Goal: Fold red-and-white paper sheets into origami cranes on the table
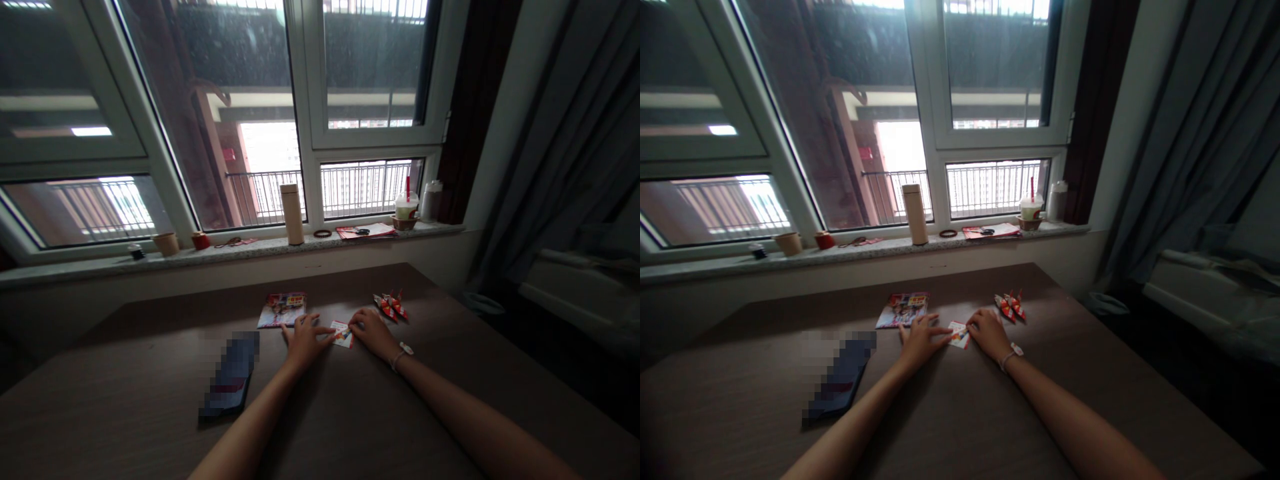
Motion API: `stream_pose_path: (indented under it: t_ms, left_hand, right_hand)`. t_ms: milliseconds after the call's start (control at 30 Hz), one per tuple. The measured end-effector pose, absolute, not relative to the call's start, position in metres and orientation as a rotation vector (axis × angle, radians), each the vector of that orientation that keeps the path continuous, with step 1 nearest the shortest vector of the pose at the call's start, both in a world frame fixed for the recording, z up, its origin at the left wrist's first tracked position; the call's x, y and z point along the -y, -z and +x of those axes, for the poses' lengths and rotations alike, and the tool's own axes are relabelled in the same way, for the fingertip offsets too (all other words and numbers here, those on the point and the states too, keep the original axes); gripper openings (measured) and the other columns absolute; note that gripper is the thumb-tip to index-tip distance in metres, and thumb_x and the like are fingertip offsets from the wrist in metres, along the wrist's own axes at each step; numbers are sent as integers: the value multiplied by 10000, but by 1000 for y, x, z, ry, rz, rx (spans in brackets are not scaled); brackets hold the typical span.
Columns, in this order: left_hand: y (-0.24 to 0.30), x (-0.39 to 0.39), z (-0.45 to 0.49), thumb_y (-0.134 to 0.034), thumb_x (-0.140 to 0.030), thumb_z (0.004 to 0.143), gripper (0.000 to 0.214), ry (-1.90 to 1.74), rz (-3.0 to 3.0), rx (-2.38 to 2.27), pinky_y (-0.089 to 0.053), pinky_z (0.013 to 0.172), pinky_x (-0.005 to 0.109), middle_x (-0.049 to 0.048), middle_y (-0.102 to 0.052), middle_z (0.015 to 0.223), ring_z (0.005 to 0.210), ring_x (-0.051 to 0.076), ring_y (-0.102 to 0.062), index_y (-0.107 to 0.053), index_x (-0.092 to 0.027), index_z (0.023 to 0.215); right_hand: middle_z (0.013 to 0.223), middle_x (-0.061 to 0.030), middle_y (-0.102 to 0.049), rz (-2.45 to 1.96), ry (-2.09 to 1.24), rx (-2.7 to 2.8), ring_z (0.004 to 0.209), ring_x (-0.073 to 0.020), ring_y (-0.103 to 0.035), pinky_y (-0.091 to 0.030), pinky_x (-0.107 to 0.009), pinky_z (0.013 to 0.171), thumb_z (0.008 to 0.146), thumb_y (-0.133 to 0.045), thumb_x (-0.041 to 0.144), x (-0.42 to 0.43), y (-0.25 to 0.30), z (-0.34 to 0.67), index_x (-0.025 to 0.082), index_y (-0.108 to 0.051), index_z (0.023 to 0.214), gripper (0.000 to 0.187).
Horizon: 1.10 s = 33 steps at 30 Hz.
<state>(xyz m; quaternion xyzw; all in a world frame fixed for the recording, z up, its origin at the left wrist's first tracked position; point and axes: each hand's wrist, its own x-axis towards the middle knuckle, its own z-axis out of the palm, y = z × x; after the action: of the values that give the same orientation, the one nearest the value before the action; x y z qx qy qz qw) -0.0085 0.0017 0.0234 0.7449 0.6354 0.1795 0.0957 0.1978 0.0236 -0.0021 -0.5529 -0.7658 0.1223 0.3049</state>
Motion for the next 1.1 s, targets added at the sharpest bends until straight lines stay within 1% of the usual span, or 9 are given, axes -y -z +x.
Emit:
stream_pose_path:
  t_ms: [200, 400, 600, 933, 1000, 1100]
  left_hand:
    - [-21, -3, -9, -656, -490, 837, 199, -531, 2197, -1884, 40, 1082, 757, 5, -505, 1442, 1388, 363, -320, -747, -464, 1012]
    - [-20, -3, -9, -670, -493, 822, 203, -537, 2184, -1886, 39, 1078, 762, 9, -504, 1442, 1385, 355, -323, -748, -464, 1008]
    - [-19, -4, -9, -651, -510, 833, 196, -574, 2212, -1879, 37, 1064, 777, 3, -528, 1415, 1376, 353, -338, -748, -465, 998]
    - [-17, -4, -10, -651, -514, 828, 211, -566, 2210, -1873, 33, 1076, 761, 11, -523, 1416, 1378, 354, -327, -750, -454, 1005]
    - [-17, -5, -11, -650, -518, 830, 215, -567, 2218, -1873, 33, 1068, 768, 19, -523, 1417, 1376, 347, -330, -747, -455, 1011]
    - [-16, -5, -11, -645, -523, 834, 202, -571, 2233, -1878, 22, 1057, 779, 19, -528, 1413, 1372, 336, -340, -742, -473, 1005]
  right_hand:
    - [1045, -62, -634, -1508, -285, 2035, 1075, -229, -542, -359, -346, 960, 889, -562, 278, -23, 1, 196, 216, -720, 904, 170]
    - [1028, -52, -616, -1480, -326, 2023, 1071, -230, -537, -367, -346, 961, 851, -627, 349, -20, -1, 197, 223, -708, 895, 156]
    - [1058, -53, -596, -1486, -333, 2037, 1066, -236, -525, -366, -359, 970, 768, -716, 402, -15, 0, 193, 217, -683, 957, 267]
    - [1097, -53, -583, -1462, -320, 2055, 1084, -253, -510, -351, -387, 1007, 691, -776, 487, -11, 1, 192, 235, -657, 1002, 418]
    - [1105, -53, -583, -1446, -329, 2057, 1097, -255, -507, -347, -391, 1012, 697, -774, 502, -12, 2, 193, 239, -663, 1006, 420]
    - [1101, -52, -590, -1432, -362, 2048, 1111, -248, -507, -345, -387, 1009, 769, -717, 510, -14, 3, 195, 245, -688, 985, 344]
